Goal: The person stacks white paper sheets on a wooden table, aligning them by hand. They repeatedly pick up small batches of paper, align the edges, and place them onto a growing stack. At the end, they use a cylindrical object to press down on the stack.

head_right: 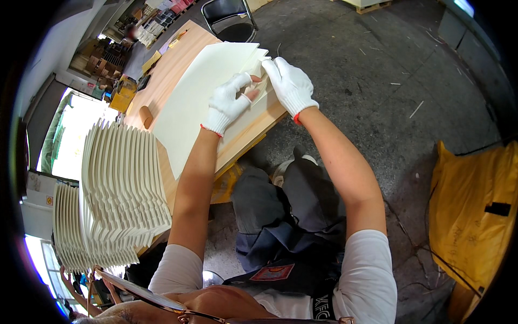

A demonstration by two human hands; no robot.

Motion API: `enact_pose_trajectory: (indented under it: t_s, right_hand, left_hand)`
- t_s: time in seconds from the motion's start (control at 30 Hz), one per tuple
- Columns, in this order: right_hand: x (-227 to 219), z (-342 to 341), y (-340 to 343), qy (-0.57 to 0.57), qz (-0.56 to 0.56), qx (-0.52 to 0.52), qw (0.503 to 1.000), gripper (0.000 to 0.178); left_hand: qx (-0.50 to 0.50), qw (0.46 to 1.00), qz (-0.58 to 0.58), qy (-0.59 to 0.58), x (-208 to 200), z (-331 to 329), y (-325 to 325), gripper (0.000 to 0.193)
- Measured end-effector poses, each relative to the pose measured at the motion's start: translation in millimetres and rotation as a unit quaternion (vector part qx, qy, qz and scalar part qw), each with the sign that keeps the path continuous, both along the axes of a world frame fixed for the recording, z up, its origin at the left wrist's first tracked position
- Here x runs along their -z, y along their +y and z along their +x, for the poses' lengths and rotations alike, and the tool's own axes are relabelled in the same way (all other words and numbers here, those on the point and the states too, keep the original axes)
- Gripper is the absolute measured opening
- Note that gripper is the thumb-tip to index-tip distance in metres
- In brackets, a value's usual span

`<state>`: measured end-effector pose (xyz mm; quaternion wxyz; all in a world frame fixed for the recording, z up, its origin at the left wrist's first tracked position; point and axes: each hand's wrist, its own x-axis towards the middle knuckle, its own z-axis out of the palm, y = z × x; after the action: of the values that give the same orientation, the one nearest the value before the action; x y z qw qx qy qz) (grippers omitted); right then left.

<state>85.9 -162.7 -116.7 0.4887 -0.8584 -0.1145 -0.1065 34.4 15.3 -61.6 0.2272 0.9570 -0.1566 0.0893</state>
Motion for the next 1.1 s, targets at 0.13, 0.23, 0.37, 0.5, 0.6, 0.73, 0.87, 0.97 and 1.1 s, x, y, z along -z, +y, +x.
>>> enact_pose_trajectory:
  t_s: [0.13, 0.23, 0.37, 0.5, 0.6, 0.73, 0.87, 0.97, 1.1]
  right_hand:
    - [1.2, -0.4, 0.7, 0.003, 0.009, 0.005, 1.0, 0.056]
    - [0.8, 0.2, 1.3, 0.012, 0.01, 0.007, 1.0, 0.057]
    - [2.4, 1.5, -0.1, 0.007, 0.018, 0.009, 1.0, 0.059]
    - [-3.1, -1.4, -2.2, 0.01, 0.016, -0.005, 1.0, 0.059]
    - [-18.3, -8.3, -4.5, 0.007, 0.032, 0.009, 0.999, 0.058]
    - [-26.8, -13.1, -10.7, -0.002, 0.179, 0.048, 0.983, 0.051]
    - [-26.9, -20.2, 19.8, 0.249, 0.613, -0.021, 0.749, 0.039]
    - [-32.1, -32.4, 36.5, 0.342, 0.621, -0.127, 0.694, 0.04]
    - [-50.7, -66.4, 51.0, 0.403, 0.587, -0.191, 0.676, 0.038]
  left_hand:
    - [0.007, 1.0, -0.009, -0.025, 6.4, 1.3, 1.8, 0.031]
    - [-0.005, 1.0, -0.011, -0.012, 4.7, 1.0, 0.8, 0.032]
    - [0.009, 1.0, -0.01, -0.025, 3.7, 1.3, -1.0, 0.034]
    - [0.086, 0.98, 0.021, -0.179, 11.4, 5.1, 1.0, 0.04]
    - [0.07, 0.972, 0.02, -0.224, 15.9, 3.1, 5.8, 0.043]
    - [0.028, 0.973, 0.006, -0.229, 11.8, -2.6, 1.4, 0.044]
    - [0.004, 0.965, 0.073, -0.25, 10.5, -5.4, 0.8, 0.043]
    - [0.055, 0.939, -0.003, -0.338, 9.6, -17.3, 2.9, 0.038]
    - [0.067, 0.938, -0.134, -0.313, 13.5, -101.9, 13.5, 0.028]
